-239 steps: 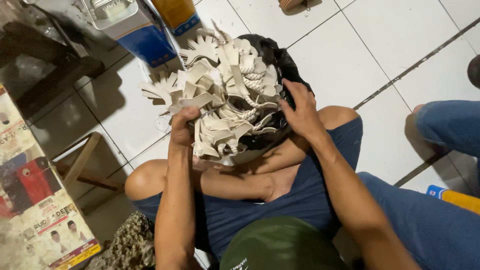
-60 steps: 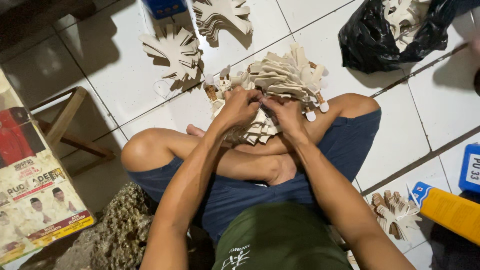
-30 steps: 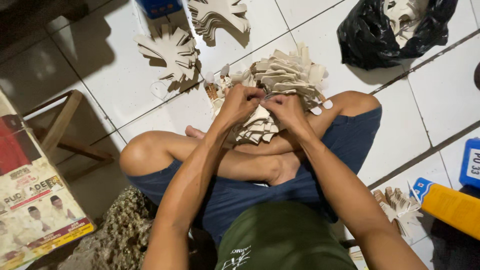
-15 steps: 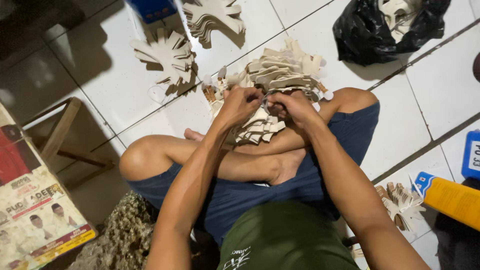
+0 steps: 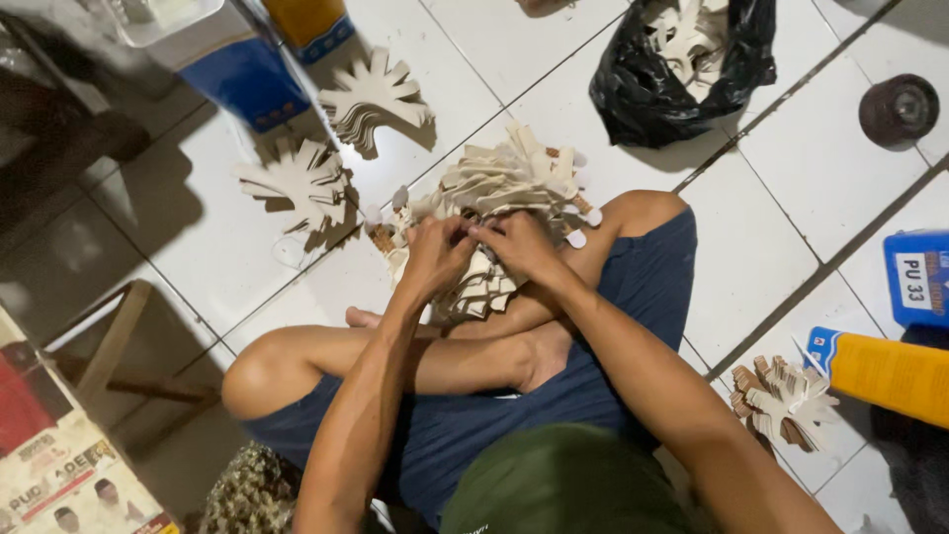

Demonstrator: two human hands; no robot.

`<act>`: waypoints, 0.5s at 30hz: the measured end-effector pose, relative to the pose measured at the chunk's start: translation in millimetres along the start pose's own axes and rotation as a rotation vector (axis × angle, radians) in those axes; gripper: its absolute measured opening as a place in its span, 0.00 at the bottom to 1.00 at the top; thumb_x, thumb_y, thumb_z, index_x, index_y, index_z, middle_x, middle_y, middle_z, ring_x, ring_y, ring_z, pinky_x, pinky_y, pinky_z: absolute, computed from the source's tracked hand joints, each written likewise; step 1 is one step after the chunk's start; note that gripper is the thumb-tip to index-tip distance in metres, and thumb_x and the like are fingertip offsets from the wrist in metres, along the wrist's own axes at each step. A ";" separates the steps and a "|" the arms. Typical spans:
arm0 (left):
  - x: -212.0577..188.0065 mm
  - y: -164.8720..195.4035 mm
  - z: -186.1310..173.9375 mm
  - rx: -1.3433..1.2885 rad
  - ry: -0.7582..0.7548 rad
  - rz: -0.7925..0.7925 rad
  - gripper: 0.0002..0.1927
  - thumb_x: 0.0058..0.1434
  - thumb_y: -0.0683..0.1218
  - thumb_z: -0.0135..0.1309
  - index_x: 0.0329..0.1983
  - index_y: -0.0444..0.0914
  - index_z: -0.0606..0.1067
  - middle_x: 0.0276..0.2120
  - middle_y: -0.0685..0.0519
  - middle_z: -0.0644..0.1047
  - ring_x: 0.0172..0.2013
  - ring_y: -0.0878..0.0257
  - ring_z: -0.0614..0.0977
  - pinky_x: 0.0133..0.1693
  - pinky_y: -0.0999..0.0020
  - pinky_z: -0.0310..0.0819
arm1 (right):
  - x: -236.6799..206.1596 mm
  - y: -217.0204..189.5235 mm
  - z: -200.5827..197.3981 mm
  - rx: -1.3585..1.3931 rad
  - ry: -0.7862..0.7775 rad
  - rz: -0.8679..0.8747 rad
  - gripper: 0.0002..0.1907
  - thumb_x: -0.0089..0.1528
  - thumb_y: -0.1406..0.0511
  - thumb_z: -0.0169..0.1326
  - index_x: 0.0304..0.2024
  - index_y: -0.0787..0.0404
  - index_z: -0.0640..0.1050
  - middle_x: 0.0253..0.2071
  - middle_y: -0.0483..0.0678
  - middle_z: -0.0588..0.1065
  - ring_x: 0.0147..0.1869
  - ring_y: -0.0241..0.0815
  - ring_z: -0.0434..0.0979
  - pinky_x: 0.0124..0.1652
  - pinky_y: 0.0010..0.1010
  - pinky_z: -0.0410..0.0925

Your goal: The person sits on the floor and sorts through a black plastic bag containing star-shaped wooden craft parts. They remove the parts, separate them into smaller stacks, and place them on the floor. The person handles the parts by hand without using any tools.

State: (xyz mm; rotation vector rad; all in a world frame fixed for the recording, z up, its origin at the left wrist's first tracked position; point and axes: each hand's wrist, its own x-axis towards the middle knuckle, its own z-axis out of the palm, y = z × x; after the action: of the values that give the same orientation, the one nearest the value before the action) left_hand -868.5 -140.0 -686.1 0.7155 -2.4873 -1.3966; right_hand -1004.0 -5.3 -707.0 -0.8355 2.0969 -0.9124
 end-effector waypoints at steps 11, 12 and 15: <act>37.2 13.3 18.0 -0.154 0.145 -0.120 0.07 0.61 0.43 0.55 0.39 0.35 0.80 0.31 0.43 0.80 0.34 0.50 0.83 0.39 0.57 0.75 | -12.7 6.1 -63.4 0.146 -0.140 -0.325 0.18 0.65 0.59 0.58 0.52 0.66 0.80 0.37 0.49 0.82 0.40 0.37 0.79 0.40 0.30 0.72; 50.5 19.2 21.6 -0.237 0.139 -0.142 0.07 0.61 0.43 0.54 0.39 0.36 0.79 0.31 0.44 0.82 0.34 0.50 0.83 0.39 0.58 0.76 | -8.4 5.5 -77.2 0.165 -0.096 -0.316 0.18 0.65 0.60 0.57 0.51 0.65 0.80 0.37 0.49 0.82 0.40 0.36 0.79 0.40 0.29 0.72; 101.7 49.4 37.7 -0.317 0.086 -0.197 0.07 0.63 0.43 0.53 0.39 0.35 0.79 0.30 0.44 0.82 0.32 0.52 0.82 0.36 0.58 0.76 | 20.3 -1.6 -130.4 0.161 -0.027 -0.259 0.15 0.66 0.61 0.57 0.47 0.66 0.82 0.34 0.48 0.81 0.37 0.33 0.75 0.37 0.27 0.70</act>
State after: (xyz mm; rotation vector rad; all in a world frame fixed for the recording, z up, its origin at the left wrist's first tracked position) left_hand -986.6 -141.3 -670.7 0.9449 -2.1072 -1.7350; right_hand -1117.2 23.4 -645.6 -1.0429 1.8915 -1.1815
